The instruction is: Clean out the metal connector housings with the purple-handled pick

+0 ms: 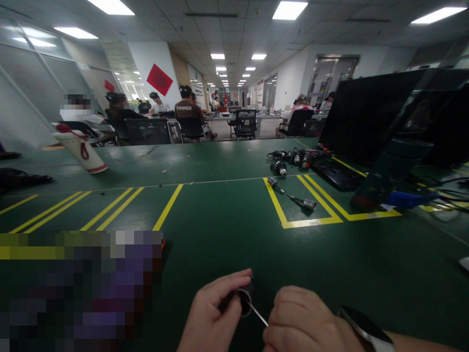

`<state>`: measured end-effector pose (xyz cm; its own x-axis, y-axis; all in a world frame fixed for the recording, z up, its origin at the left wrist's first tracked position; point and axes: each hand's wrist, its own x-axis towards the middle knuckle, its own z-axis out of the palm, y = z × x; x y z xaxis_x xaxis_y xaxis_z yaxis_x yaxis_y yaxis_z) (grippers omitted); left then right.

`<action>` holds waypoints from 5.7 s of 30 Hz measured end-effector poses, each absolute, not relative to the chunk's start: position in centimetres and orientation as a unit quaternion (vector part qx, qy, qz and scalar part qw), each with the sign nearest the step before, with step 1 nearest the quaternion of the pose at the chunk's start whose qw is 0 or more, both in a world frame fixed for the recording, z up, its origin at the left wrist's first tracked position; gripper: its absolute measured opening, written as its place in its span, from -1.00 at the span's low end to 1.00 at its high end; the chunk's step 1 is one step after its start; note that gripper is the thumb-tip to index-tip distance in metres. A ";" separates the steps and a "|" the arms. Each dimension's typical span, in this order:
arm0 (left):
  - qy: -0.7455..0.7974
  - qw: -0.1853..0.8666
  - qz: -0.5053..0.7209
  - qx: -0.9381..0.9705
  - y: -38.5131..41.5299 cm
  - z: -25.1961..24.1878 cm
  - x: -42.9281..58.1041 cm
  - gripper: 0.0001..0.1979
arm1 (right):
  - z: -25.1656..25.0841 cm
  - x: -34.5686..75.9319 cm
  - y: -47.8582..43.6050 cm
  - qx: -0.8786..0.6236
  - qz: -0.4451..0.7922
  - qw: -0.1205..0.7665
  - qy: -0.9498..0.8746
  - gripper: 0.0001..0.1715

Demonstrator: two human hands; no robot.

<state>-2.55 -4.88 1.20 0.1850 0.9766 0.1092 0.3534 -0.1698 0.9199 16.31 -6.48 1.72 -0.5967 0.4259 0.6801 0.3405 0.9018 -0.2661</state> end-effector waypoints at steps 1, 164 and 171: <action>0.504 0.400 0.393 0.657 -4.9 1.2 -2.6 -0.66 | 1.8 16.3 -6.5 -0.216 0.055 0.394 -0.892 -0.61; 0.341 0.152 0.366 0.852 1.7 -1.6 -0.5 -0.74 | 1.7 17.0 -3.4 -0.367 0.692 0.502 -0.367 -0.84; 0.348 0.154 0.367 0.849 1.8 -1.7 -0.5 -0.75 | 1.4 18.0 -3.9 -0.413 0.563 0.472 -0.538 -0.78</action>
<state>-0.52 1.77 -1.68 0.4880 0.7042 0.5158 0.4777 -0.7100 0.5174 17.98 -3.92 1.45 -0.2130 0.9760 0.0443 -0.0871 0.0262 -0.9959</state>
